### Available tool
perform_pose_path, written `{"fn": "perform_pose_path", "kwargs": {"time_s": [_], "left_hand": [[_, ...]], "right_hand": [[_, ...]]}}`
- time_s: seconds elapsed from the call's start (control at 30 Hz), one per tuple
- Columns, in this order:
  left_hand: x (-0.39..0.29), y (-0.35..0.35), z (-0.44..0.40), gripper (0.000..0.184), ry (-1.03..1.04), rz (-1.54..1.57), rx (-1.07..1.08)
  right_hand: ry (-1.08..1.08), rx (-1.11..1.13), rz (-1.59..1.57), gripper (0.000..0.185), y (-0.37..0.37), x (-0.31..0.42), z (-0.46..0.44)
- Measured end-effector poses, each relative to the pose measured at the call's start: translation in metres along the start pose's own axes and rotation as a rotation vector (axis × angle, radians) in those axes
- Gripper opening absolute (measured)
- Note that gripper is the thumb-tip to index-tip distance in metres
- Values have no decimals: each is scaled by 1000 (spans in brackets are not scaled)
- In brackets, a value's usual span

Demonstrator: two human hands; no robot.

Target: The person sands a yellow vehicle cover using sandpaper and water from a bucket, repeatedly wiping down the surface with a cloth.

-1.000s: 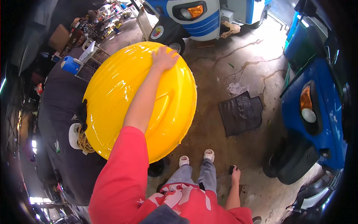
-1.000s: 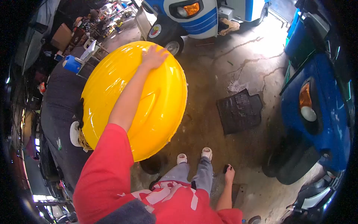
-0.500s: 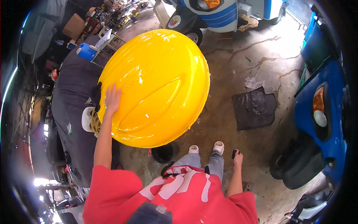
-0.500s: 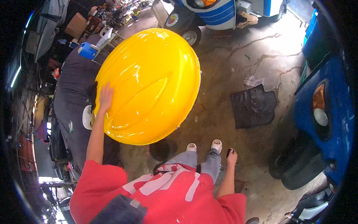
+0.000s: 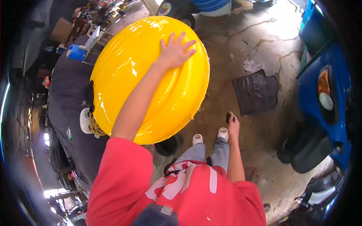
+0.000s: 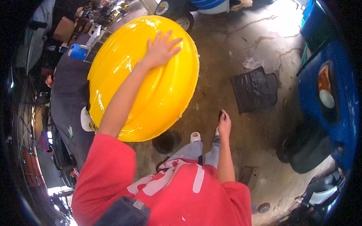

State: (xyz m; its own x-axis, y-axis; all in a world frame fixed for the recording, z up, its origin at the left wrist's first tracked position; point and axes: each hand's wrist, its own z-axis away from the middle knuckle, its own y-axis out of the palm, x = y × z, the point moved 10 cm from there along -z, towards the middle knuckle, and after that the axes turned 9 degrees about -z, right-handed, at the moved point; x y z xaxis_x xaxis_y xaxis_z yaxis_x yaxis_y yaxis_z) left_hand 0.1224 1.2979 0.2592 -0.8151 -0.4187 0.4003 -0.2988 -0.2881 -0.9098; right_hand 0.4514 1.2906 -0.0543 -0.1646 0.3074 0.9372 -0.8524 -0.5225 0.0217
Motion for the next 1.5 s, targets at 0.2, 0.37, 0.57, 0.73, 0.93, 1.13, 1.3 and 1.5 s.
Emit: {"fn": "perform_pose_path", "kwargs": {"time_s": [0.2, 0.37, 0.57, 0.73, 0.93, 1.13, 1.3, 1.5], "left_hand": [[109, 20, 68, 54, -5, 230, -212], [167, 45, 103, 55, -123, 261, -277], [161, 39, 101, 54, -173, 244, -305], [162, 43, 101, 55, -166, 233, -305], [162, 39, 98, 56, -196, 248, -330], [155, 31, 104, 50, -141, 168, -432], [155, 27, 106, 50, -179, 194, -405], [153, 24, 108, 49, -160, 195, -434]], "right_hand": [[-458, -57, -205, 38, 75, 208, 25], [-804, -21, 215, 65, 149, 286, 88], [-750, 41, 426, 68, 186, 262, 135], [-838, -77, 500, 54, 176, 309, 30], [-789, 42, 574, 63, 181, 278, 138], [-871, -66, 622, 58, 186, 307, 56], [-751, 74, 618, 59, 188, 275, 148], [-789, 0, 642, 61, 185, 316, 31]]}}
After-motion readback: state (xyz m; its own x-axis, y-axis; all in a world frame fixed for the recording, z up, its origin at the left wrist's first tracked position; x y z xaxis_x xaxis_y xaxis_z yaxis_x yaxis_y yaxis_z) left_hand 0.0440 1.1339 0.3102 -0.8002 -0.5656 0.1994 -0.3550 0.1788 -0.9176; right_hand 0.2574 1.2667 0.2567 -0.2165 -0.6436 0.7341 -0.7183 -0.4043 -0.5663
